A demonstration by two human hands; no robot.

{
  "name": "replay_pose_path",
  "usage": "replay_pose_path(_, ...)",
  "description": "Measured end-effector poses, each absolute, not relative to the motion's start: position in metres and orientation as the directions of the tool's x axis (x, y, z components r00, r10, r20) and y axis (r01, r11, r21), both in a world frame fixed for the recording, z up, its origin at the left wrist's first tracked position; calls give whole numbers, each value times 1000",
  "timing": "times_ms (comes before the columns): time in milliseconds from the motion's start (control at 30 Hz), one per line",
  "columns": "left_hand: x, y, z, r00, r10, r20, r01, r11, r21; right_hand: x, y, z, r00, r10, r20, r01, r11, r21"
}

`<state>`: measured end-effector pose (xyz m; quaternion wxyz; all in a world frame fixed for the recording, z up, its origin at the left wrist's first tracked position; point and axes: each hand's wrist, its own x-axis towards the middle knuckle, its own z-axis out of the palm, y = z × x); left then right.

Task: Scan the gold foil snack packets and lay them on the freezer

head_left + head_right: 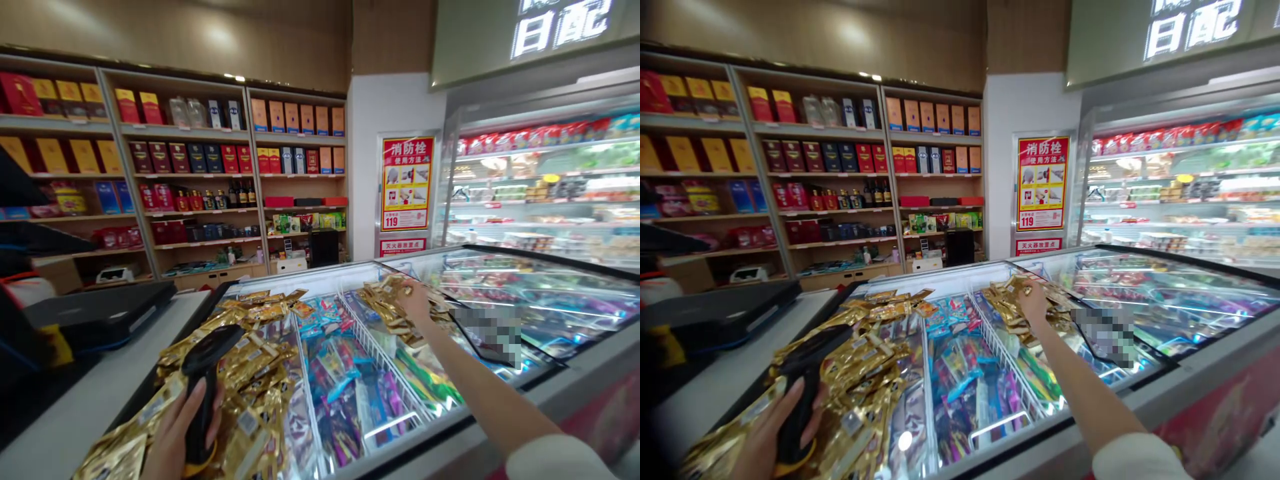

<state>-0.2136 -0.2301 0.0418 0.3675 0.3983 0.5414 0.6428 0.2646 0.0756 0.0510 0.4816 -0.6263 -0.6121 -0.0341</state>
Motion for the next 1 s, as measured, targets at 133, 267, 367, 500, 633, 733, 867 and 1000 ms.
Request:
replay_pose_path(133, -213, -226, 39, -458, 882, 108, -104, -174, 979, 286, 62, 58, 331, 832, 445, 892, -122, -436)
replay_pose_path(267, -208, -227, 43, -476, 873, 102, -104, -172, 980, 289, 46, 65, 313, 857, 410, 934, -198, -298)
replay_pose_path(367, -201, -230, 44, -505, 850, 149, -102, -231, 968, 286, 41, 68, 287, 852, 438, 943, -170, -287)
replay_pose_path(500, -194, -228, 42, -527, 821, 218, -107, -319, 942, 262, 49, 63, 189, 837, 513, 942, -6, -337)
replay_pose_path(633, -197, -223, 42, -519, 827, 217, -146, -335, 931, 201, 61, 44, 49, 835, 548, 830, 272, -487)
replay_pose_path(733, -199, -221, 44, -542, 816, 201, -193, -353, 915, 135, 58, 26, -92, 860, 501, 615, 445, -651)
replay_pose_path(867, -202, -220, 45, -540, 820, 190, -239, -366, 899, 44, 37, 11, -319, 843, 432, 316, 525, -790)
replay_pose_path(1000, -203, -221, 46, -516, 837, 181, -243, -346, 906, -24, 10, 6, -433, 814, 388, 383, 556, -738)
